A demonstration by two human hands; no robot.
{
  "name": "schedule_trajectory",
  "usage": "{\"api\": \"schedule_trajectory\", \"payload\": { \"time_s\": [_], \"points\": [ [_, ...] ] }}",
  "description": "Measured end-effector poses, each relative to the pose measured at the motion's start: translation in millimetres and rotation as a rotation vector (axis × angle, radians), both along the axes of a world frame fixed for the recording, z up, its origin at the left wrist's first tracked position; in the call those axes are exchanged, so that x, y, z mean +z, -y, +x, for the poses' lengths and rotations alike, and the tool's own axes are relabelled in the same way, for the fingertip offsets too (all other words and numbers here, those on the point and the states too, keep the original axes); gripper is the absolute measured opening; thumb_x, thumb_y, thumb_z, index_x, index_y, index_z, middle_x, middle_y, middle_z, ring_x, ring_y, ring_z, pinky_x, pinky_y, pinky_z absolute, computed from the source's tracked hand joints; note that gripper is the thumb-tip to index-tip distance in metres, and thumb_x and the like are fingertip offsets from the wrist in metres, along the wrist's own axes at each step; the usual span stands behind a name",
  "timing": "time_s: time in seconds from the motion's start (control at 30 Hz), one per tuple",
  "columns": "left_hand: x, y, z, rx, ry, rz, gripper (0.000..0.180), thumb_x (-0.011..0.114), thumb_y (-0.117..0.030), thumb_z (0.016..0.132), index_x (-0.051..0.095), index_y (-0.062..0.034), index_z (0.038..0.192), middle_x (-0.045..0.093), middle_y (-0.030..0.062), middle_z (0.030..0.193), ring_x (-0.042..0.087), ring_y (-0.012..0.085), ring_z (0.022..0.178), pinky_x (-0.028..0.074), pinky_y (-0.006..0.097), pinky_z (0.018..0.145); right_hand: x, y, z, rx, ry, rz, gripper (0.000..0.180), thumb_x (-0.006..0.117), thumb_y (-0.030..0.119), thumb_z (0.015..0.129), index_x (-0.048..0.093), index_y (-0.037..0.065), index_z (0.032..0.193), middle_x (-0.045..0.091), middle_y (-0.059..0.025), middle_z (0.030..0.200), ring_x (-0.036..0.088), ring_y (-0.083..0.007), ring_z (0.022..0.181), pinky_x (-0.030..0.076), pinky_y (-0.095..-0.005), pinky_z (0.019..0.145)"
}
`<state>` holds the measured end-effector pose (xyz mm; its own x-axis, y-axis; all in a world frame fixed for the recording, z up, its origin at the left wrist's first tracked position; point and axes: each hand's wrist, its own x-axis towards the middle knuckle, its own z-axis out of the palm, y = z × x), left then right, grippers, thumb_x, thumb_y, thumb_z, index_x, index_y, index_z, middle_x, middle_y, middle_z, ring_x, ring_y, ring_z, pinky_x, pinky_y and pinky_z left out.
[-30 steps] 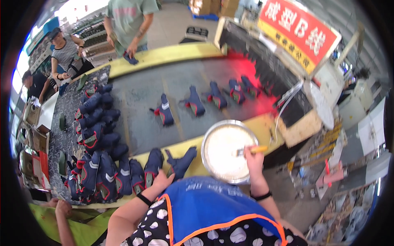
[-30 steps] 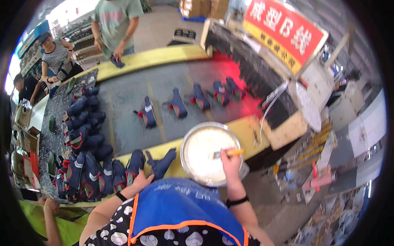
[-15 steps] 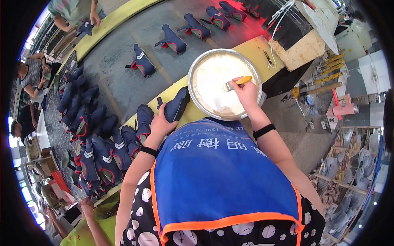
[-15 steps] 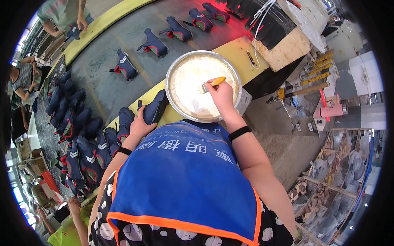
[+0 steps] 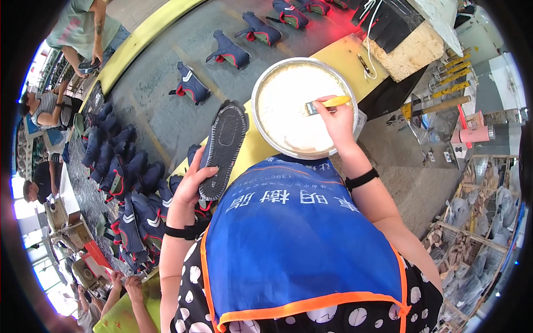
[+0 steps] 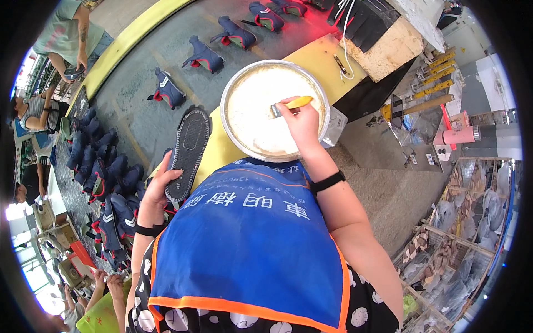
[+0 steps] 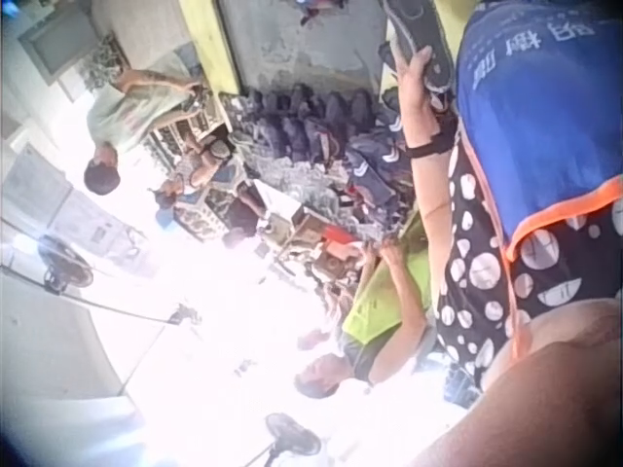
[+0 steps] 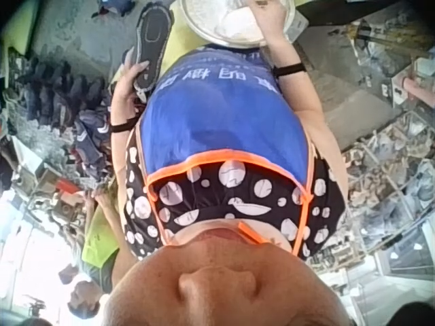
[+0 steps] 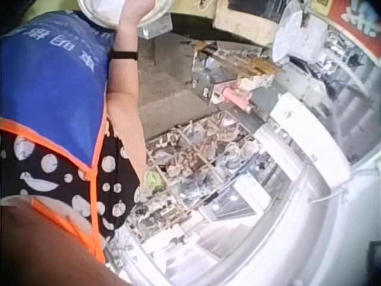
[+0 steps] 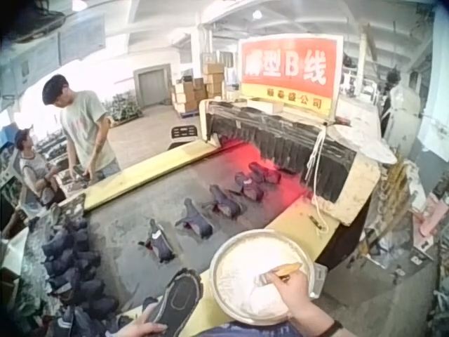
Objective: Applying glue to the bottom of shoe soles using a handheld brush.
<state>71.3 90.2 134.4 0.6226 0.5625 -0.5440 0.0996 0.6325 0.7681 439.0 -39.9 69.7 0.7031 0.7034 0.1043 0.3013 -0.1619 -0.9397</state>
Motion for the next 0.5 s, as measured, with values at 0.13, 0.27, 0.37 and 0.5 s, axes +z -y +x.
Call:
{"api": "schedule_trajectory", "payload": {
  "time_s": [0.13, 0.27, 0.37, 0.5],
  "points": [
    [36, -6, 28, -0.193, 0.006, 0.088, 0.077, 0.066, -0.011, 0.080, 0.035, -0.0053, 0.151, 0.055, 0.0118, 0.134, 0.055, 0.0208, 0.120, 0.042, 0.030, 0.103, 1, 10, 8, -0.071, 0.087, -0.200, 0.019, 0.079, 0.012, 0.083, 0.071, -0.001, 0.094, 0.072, -0.0086, 0.084, 0.069, -0.0191, 0.078, 0.054, -0.0299, 0.073],
    [32, -15, 52, -0.331, -0.026, 0.015, 0.076, 0.065, -0.014, 0.082, 0.035, -0.0025, 0.150, 0.055, 0.0127, 0.134, 0.055, 0.0195, 0.120, 0.042, 0.030, 0.103, 72, 8, -23, 0.120, 0.207, 0.136, 0.015, 0.079, 0.011, 0.080, 0.074, 0.008, 0.094, 0.069, -0.0043, 0.090, 0.066, -0.0197, 0.088, 0.049, -0.0293, 0.084],
    [36, -17, 64, -0.420, -0.038, -0.048, 0.074, 0.064, -0.015, 0.083, 0.036, -0.0009, 0.149, 0.056, 0.0134, 0.133, 0.057, 0.0185, 0.118, 0.045, 0.030, 0.100, 108, 6, -38, 0.336, 0.524, 0.245, 0.017, 0.080, 0.014, 0.077, 0.074, 0.013, 0.093, 0.068, -0.0015, 0.091, 0.064, -0.0192, 0.089, 0.045, -0.0333, 0.091],
    [42, -17, 76, -0.441, -0.034, -0.108, 0.070, 0.064, -0.015, 0.084, 0.039, -0.0007, 0.147, 0.057, 0.0135, 0.131, 0.059, 0.0174, 0.114, 0.048, 0.029, 0.097, 122, 2, -51, 0.486, 0.577, 0.258, 0.018, 0.081, 0.017, 0.076, 0.074, 0.016, 0.092, 0.067, 0.0004, 0.091, 0.063, -0.0181, 0.092, 0.039, -0.0384, 0.096]
  ]
}}
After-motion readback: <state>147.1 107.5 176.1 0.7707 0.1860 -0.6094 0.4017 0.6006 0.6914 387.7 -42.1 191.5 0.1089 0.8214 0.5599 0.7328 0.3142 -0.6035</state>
